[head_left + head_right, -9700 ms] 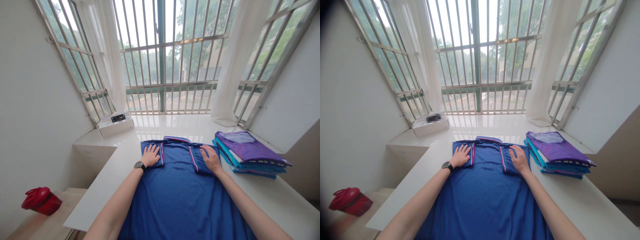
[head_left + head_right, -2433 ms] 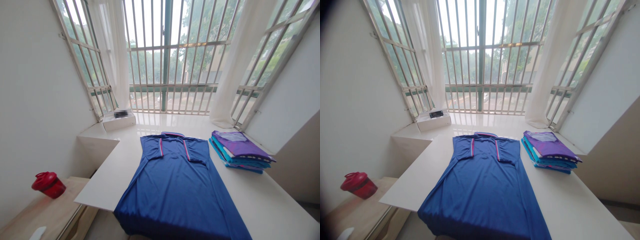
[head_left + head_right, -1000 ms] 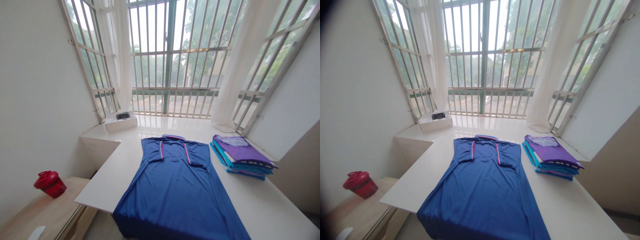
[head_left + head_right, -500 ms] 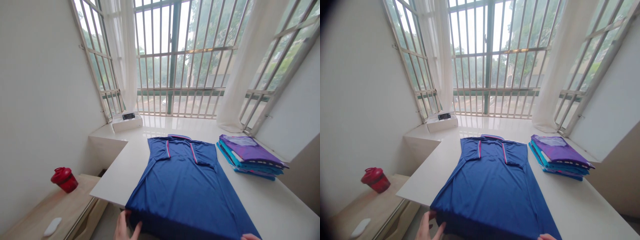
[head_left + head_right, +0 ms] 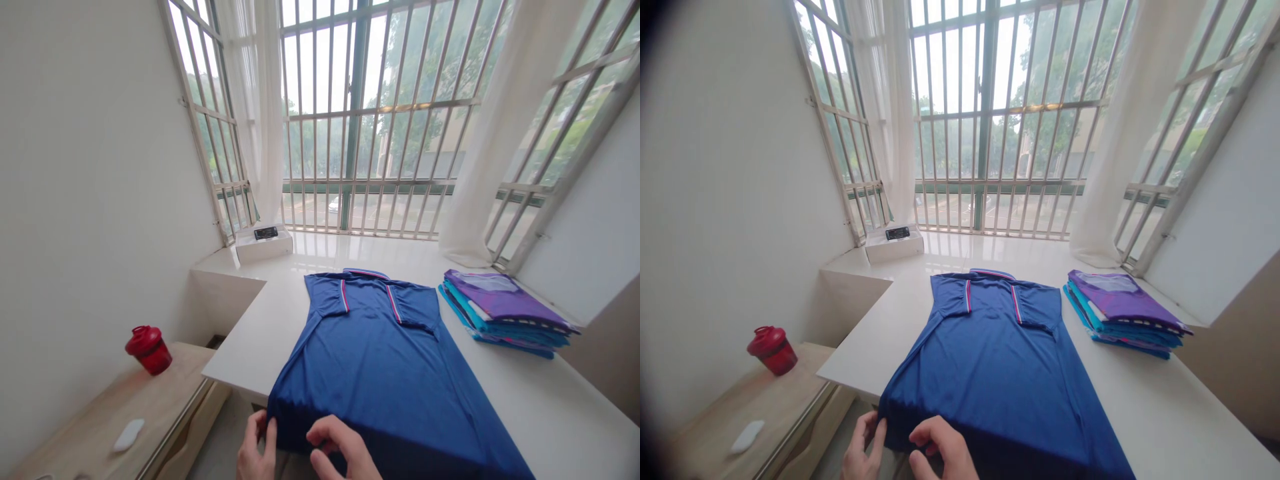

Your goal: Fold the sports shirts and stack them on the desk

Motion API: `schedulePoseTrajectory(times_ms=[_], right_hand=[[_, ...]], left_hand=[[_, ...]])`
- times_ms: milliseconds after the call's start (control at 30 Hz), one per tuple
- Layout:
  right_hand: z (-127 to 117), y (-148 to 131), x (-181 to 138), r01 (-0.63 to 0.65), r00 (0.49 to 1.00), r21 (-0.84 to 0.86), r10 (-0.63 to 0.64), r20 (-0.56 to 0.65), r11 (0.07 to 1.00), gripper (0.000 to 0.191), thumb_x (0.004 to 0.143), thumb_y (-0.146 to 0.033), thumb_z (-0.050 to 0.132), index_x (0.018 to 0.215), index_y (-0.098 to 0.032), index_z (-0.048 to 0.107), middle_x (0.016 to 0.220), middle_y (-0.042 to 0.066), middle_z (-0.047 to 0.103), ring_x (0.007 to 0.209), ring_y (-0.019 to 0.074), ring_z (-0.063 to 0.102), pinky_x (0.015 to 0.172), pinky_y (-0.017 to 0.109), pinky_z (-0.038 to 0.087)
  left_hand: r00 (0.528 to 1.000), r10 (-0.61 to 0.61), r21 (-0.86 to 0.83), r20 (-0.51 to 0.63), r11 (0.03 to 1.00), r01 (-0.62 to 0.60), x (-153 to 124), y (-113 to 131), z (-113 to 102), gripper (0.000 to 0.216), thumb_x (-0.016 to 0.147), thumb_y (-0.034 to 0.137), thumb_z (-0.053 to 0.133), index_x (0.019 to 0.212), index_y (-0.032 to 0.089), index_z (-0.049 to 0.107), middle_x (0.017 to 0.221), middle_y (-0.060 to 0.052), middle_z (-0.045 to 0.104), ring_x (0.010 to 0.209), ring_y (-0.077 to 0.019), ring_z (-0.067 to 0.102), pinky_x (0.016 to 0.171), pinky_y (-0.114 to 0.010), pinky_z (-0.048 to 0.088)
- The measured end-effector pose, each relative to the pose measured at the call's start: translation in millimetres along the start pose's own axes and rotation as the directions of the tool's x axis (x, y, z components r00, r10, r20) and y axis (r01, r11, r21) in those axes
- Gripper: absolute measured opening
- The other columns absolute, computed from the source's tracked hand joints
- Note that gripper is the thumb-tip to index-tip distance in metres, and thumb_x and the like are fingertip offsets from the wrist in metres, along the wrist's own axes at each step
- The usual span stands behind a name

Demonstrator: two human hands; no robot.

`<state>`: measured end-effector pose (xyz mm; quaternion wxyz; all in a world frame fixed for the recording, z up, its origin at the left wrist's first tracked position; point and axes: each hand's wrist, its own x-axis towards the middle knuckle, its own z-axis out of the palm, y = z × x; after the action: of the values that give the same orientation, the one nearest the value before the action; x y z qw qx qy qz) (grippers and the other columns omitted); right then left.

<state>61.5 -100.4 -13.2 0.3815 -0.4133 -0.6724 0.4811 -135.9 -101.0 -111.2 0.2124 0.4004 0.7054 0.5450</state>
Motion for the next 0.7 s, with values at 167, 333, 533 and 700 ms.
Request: schedulePoseTrajectory(times_ms=[167, 333, 533, 700], right_hand=[[21, 2, 23, -0.153, 0.987, 0.160, 0.142, 0.077, 0.975, 0.056, 0.084, -0.060, 0.061, 0.126, -0.023, 0.064, 0.131, 0.011, 0.064, 0.124, 0.0290, 0.056, 0.103, 0.040, 0.046], [37, 3, 29, -0.206, 0.976, 0.247, 0.181, 0.123, 0.947, 0.075, 0.080, -0.066, 0.064, 0.139, -0.022, 0.052, 0.145, 0.013, 0.053, 0.136, 0.0297, 0.046, 0.112, 0.043, 0.036], [24, -2, 30, -0.172, 0.981, 0.293, 0.138, 0.135, 0.940, 0.063, 0.082, -0.058, 0.066, 0.131, -0.020, 0.057, 0.133, 0.013, 0.062, 0.123, 0.0272, 0.058, 0.104, 0.039, 0.044], [-22, -17, 84, -0.058, 0.997, 0.142, 0.050, 0.061, 0.988, 0.028, 0.086, -0.045, 0.063, 0.094, -0.018, 0.067, 0.085, 0.004, 0.072, 0.081, 0.0194, 0.069, 0.078, 0.032, 0.054]], left_hand=[[0.997, 0.043, -0.087, 0.071, 0.996, -0.037, -11, -1, -6, 0.039, 0.078, 0.054, 0.059, 0.100, 0.021, 0.058, 0.091, -0.008, 0.075, 0.085, -0.0257, 0.074, 0.074, -0.032, 0.060], [0.984, 0.067, -0.005, 0.166, 0.998, -0.067, -18, -2, -15, 0.043, 0.077, 0.044, 0.057, 0.114, 0.022, 0.054, 0.097, -0.008, 0.076, 0.082, -0.0249, 0.074, 0.074, -0.032, 0.061], [0.985, 0.122, 0.033, 0.119, 0.991, -0.127, -20, 5, -22, 0.037, 0.080, 0.041, 0.052, 0.111, 0.023, 0.059, 0.100, -0.007, 0.076, 0.091, -0.0261, 0.073, 0.081, -0.035, 0.059], [0.984, 0.135, 0.051, 0.119, 0.989, -0.142, -18, 25, -31, 0.039, 0.087, 0.053, 0.050, 0.106, 0.022, 0.064, 0.093, -0.006, 0.075, 0.087, -0.0231, 0.073, 0.078, -0.030, 0.058]])
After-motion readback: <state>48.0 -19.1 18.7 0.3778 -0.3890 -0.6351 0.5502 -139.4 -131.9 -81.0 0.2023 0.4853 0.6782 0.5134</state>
